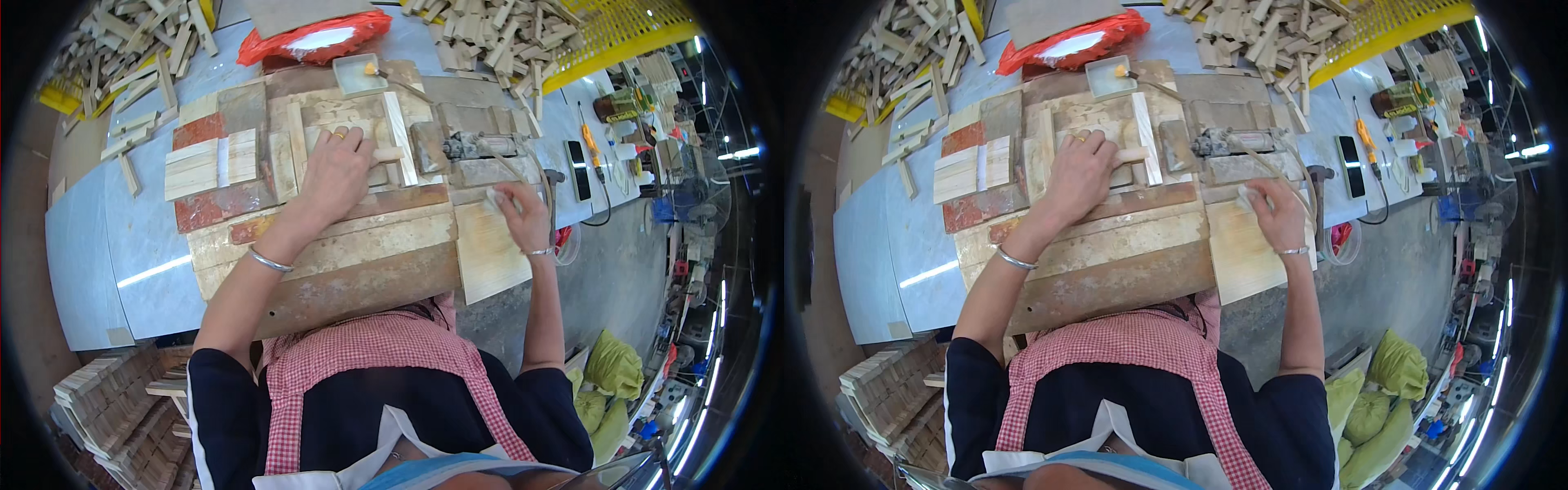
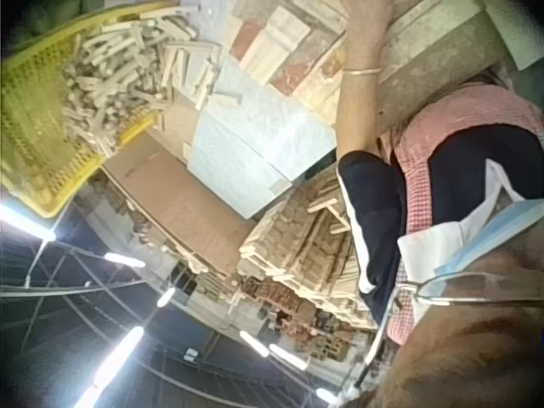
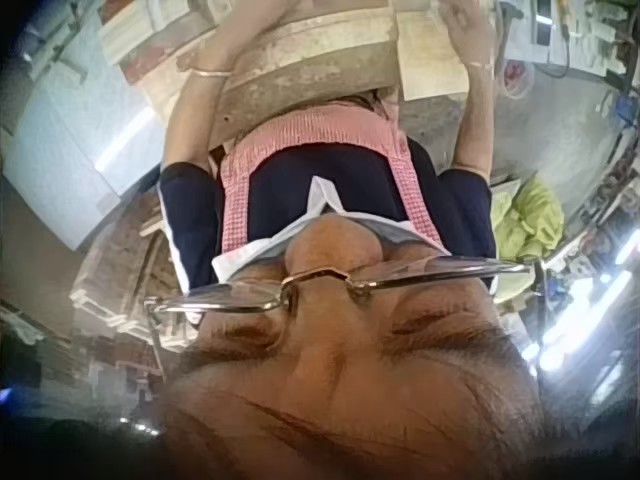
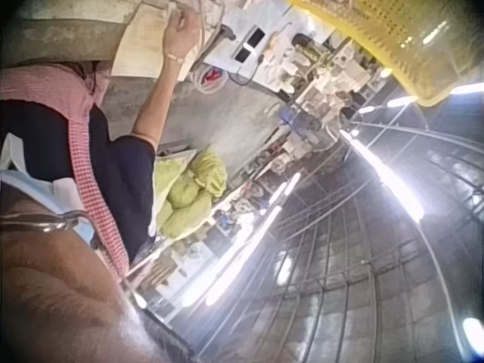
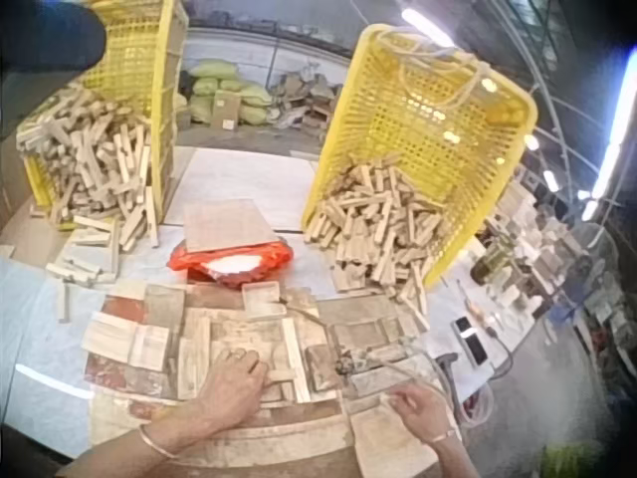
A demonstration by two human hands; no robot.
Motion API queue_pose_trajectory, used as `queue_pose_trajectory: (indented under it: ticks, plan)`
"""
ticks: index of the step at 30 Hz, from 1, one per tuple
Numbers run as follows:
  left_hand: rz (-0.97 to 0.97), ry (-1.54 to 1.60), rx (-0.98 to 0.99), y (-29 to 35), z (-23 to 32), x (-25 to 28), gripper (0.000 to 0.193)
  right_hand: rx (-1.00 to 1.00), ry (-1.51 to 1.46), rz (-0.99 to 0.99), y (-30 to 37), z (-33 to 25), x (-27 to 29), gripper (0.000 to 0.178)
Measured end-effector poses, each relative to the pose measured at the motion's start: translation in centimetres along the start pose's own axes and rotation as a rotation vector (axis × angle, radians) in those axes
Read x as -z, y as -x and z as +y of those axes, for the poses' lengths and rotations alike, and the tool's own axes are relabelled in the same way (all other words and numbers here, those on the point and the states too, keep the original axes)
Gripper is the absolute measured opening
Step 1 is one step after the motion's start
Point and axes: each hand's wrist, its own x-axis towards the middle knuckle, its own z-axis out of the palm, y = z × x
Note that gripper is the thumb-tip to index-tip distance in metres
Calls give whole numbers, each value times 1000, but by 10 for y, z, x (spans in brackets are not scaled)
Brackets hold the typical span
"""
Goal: Assembling small wooden frames by gluing and hammering components together on a workbench.
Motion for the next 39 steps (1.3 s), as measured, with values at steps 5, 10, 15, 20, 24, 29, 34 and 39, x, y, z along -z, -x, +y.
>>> queue_pose_trajectory:
  ticks: [5,10,15,20,24,29,34,39]
  plan:
    - [252,649,318,-34,23,40,20,-96,32,133,49,23,-24,14]
    - [445,1306,618,-20,24,13,27,-11,89,235,49,23,-33,15]
    - [174,1485,955,8,36,24,31,0,86,214,54,24,-31,18]
    - [-15,804,563,21,44,26,20,44,142,192,54,17,-27,21]
    - [301,60,-14,-3,22,7,12,66,163,183,52,19,-26,21]
    - [127,77,39,-5,3,-17,18,39,113,144,49,20,-27,19]
    - [94,61,19,19,22,-3,29,58,-1,145,19,-12,-14,14]
    - [52,-66,9,30,32,1,62,418,-79,139,-48,-71,-43,15]
